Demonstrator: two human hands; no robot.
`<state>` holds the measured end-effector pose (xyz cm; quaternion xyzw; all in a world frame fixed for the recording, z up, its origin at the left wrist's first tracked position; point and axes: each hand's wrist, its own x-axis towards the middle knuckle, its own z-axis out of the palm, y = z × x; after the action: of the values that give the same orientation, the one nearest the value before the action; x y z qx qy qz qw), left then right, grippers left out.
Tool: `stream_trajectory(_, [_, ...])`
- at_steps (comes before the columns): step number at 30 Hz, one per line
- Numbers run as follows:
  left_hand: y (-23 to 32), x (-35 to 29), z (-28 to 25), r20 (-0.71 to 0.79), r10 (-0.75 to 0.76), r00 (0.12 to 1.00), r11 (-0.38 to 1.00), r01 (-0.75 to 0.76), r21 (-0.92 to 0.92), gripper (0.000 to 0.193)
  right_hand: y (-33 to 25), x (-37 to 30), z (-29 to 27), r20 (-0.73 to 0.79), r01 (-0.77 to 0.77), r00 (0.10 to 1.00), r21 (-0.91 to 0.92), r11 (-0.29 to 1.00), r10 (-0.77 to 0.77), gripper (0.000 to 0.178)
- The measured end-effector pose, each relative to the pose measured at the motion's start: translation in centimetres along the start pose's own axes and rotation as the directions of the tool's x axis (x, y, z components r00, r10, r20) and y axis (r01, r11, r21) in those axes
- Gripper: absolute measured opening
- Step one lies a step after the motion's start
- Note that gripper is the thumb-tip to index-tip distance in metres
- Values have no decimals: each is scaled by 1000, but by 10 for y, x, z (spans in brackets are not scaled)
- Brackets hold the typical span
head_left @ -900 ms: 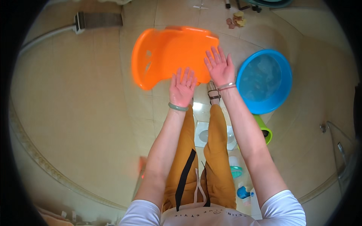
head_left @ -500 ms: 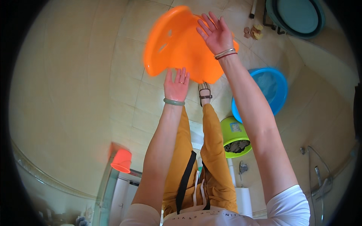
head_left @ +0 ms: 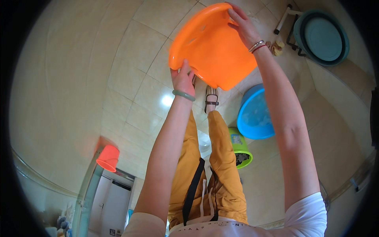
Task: The person cleans a white floor basin using a toilet brush and water from a blue basin. They then transfer various clothes from a green bucket into the blue basin and rinse the green bucket under a tap.
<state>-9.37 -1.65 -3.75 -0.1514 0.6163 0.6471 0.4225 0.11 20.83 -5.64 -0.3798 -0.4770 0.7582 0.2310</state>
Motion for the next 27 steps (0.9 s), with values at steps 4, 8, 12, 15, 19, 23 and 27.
stream_trajectory(4, [-7, 13, -4, -16, 224, 974, 961, -218, 172, 35, 13, 13, -4, -18, 90, 996, -89, 992, -92, 50])
stream_trajectory(8, [-9, 22, -26, -19, 367, 930, 853, -328, 406, 27, 6, 11, 2, -35, 164, 984, -197, 967, -175, 43])
stream_trajectory(12, [28, -6, -37, 53, 472, 880, 848, -470, 244, 26, -17, -18, 32, -68, 185, 980, -74, 980, -190, 37])
stream_trajectory(15, [69, -22, -74, 15, 447, 894, 843, -427, 326, 29, -35, -33, 79, -11, 217, 975, -123, 968, -220, 36])
stream_trajectory(19, [127, -54, -133, -10, 453, 891, 835, -421, 356, 32, -47, -60, 154, 48, 255, 967, -162, 953, -250, 36])
stream_trajectory(23, [174, -76, -227, -72, 512, 856, 812, -455, 367, 36, -40, -92, 256, 137, 229, 967, -122, 966, -213, 33])
stream_trajectory(27, [214, -88, -345, -172, 518, 838, 784, -385, 487, 34, -19, -133, 378, 225, 200, 958, -82, 976, -177, 30])
